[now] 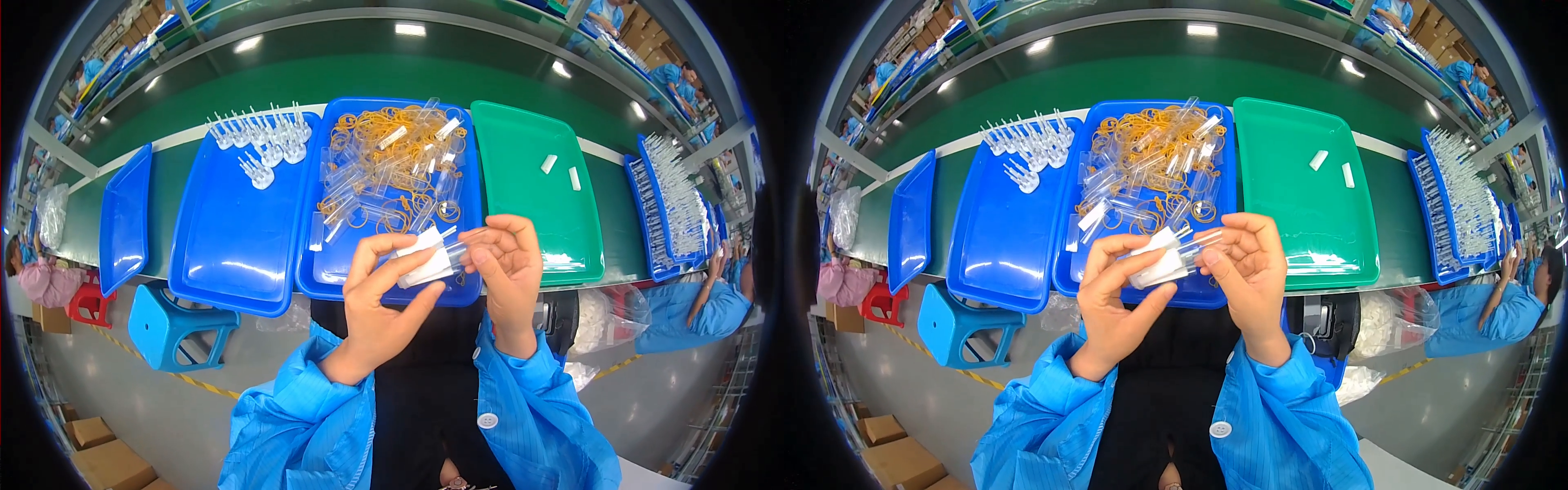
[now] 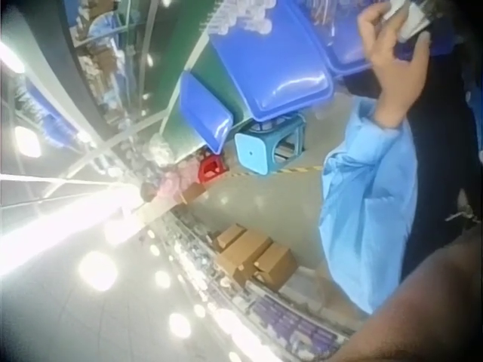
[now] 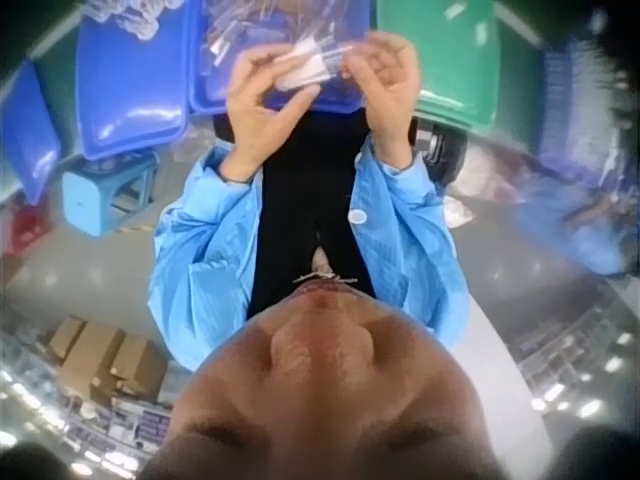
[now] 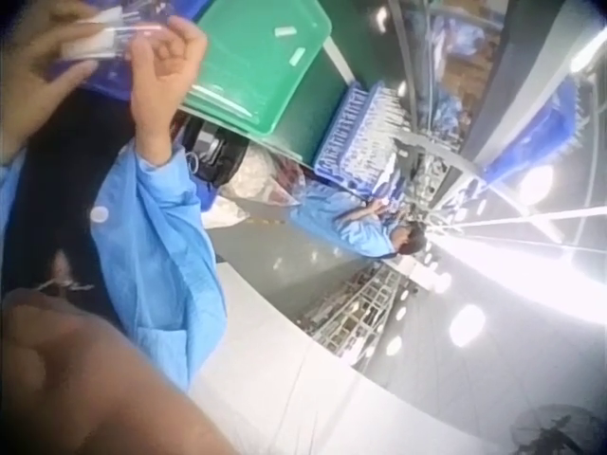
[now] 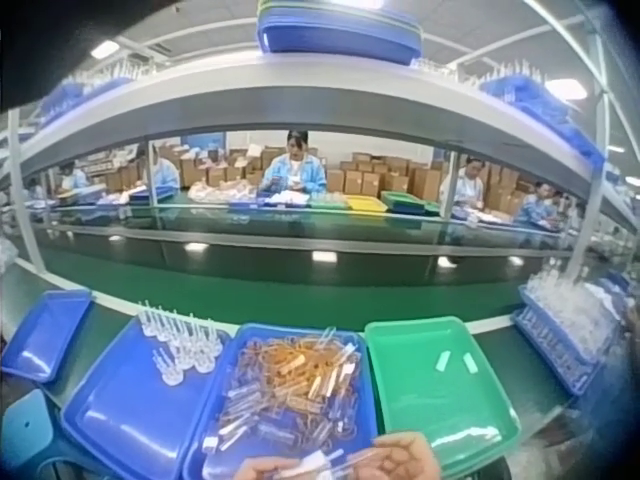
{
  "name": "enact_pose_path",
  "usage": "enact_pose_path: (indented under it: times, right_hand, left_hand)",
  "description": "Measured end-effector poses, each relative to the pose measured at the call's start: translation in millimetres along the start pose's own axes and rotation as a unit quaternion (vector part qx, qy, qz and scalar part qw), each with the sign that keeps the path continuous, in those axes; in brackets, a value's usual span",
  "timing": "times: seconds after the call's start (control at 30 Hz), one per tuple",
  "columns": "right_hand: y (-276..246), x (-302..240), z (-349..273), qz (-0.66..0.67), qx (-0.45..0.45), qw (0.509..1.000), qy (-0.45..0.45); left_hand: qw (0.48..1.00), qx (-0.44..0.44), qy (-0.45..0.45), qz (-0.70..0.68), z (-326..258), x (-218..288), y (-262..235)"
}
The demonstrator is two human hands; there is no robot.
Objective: The person assembles components by fitting white plastic pieces and clear tubes together by hand, secures the bundle with a rubber band, and places the assembled unit onto the work surface.
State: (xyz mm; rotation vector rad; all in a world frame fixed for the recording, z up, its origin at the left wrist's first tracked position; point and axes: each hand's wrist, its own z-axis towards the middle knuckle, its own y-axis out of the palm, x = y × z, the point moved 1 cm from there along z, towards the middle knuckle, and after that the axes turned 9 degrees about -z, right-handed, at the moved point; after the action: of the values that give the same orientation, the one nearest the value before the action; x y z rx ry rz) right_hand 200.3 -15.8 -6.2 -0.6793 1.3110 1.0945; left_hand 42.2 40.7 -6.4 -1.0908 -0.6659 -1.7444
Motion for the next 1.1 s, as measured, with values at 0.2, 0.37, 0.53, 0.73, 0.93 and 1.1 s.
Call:
enact_pose_path:
  times: [0.2, 0.37, 0.53, 0.73, 0.93, 1.1]
  right_hand:
    - [35.4, 6.3, -11.0, -0.327, 0.064, 0.923, -0.191]
    - [31.7, 15.6, -6.9, -0.384, 0.114, 0.889, -0.222]
    - [39.8, 8.5, -14.0, -0.431, 0.170, 0.838, -0.290]
    - [37.3, 3.8, -6.1, -0.448, 0.064, 0.855, -0.252]
    - [16.7, 20.8, 8.2, -0.519, -0.129, 0.825, -0.182]
    - [31.7, 34.3, -5.6, -0.501, -0.223, 0.827, -0.123]
  left_hand:
    - [0.973, 0.023, 0.182, 0.142, -10.3, -15.9, 11.9]
    - [0.973, 0.047, 0.187, 0.128, -5.9, -13.5, 15.1]
    - [0.971, 0.065, 0.202, 0.106, -4.3, -11.7, 15.1]
    - [0.967, 0.073, 0.202, 0.138, -6.5, -17.9, 1.6]
    - [0.987, 0.147, 0.041, -0.056, 4.5, -22.1, -33.0]
    - [0.982, 0.125, 0.013, -0.139, 0.6, -18.4, -40.5]
